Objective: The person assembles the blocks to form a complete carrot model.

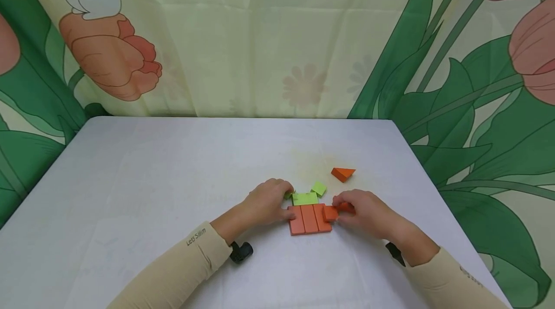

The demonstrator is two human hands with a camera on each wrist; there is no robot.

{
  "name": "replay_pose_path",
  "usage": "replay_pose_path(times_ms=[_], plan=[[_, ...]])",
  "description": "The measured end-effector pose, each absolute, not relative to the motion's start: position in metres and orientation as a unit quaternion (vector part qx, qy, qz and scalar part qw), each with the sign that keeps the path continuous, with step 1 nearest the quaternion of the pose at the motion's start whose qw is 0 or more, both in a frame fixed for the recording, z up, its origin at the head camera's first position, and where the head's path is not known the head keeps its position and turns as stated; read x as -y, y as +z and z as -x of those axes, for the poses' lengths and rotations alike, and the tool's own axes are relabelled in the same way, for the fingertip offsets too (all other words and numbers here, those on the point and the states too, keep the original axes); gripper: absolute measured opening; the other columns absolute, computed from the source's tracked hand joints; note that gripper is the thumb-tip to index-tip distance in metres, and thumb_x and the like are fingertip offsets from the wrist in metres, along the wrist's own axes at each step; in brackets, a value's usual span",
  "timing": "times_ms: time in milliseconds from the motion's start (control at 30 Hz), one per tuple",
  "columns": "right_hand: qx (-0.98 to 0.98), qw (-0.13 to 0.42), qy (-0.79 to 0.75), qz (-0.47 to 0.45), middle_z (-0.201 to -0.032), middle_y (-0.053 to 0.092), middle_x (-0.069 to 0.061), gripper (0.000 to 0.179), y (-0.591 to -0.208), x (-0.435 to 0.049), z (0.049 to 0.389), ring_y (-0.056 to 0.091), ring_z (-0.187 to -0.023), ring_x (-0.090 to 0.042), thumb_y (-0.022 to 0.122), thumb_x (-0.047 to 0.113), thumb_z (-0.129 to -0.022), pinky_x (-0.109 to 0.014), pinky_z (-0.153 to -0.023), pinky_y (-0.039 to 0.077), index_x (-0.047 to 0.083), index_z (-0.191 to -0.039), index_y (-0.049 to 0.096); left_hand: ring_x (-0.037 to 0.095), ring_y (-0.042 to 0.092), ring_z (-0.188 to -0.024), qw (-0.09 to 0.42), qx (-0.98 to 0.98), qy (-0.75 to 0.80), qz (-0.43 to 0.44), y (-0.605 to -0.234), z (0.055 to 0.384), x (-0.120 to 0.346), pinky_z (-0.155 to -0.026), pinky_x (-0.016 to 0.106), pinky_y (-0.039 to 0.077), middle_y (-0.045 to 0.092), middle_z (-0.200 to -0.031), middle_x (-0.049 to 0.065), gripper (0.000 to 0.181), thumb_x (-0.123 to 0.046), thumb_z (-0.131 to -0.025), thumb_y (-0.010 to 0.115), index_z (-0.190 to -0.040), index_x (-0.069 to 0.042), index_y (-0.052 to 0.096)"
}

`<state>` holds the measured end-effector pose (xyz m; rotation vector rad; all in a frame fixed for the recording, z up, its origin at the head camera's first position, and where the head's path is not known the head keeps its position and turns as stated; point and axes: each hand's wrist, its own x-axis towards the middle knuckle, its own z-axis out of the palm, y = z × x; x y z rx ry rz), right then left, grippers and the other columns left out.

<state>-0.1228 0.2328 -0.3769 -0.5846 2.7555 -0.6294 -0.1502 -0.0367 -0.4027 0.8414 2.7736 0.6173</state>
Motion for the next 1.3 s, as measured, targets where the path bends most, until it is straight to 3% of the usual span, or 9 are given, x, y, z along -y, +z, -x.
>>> replay_pose_path(times_ms=[233, 500, 833, 1300], plan=[[-0.934, 0.141, -0.219, 0.243, -0.100, 0.062, 0.010, 0.023, -0.379, -0.225, 0.100, 0.054, -0.088, -0.013, 0.079, 0.016, -0.086, -0.032, -0.078, 0.051, 0.017, -0.107, 0.070, 0.023, 0.057, -0.113, 0.088, -0.932, 0.208, -0.282, -0.402, 0.150, 0.036, -0.096, 0.037, 0.049, 0.064, -0.122, 0.006, 0.053, -0.037, -0.085, 0.081, -0.124, -0.007, 0.063], [-0.932, 0.129, -0.213, 0.264, -0.102, 0.061, 0.013, 0.023, -0.384, -0.220, 0.087, 0.056, -0.090, -0.012, 0.079, 0.019, -0.086, -0.033, -0.080, 0.052, 0.017, -0.106, 0.070, 0.024, 0.057, -0.114, 0.094, -0.932, 0.211, -0.278, -0.402, 0.149, 0.036, -0.097, 0.037, 0.048, 0.063, -0.123, 0.006, 0.052, -0.036, -0.086, 0.080, -0.125, -0.007, 0.062], [-0.938, 0.119, -0.198, 0.260, -0.100, 0.061, 0.016, 0.025, -0.390, -0.216, 0.082, 0.057, -0.093, -0.011, 0.081, 0.020, -0.085, -0.038, -0.084, 0.053, 0.020, -0.106, 0.069, 0.023, 0.057, -0.113, 0.086, -0.932, 0.210, -0.283, -0.403, 0.150, 0.036, -0.096, 0.037, 0.048, 0.063, -0.121, 0.006, 0.052, -0.036, -0.086, 0.080, -0.125, -0.007, 0.062], [-0.940, 0.078, -0.179, 0.279, -0.102, 0.058, 0.014, 0.038, -0.394, -0.211, 0.084, 0.053, -0.096, -0.009, 0.084, 0.025, -0.083, -0.034, -0.083, 0.052, 0.020, -0.114, 0.063, 0.023, 0.057, -0.113, 0.091, -0.933, 0.212, -0.278, -0.403, 0.149, 0.036, -0.095, 0.037, 0.049, 0.063, -0.122, 0.006, 0.053, -0.037, -0.086, 0.081, -0.125, -0.007, 0.062]])
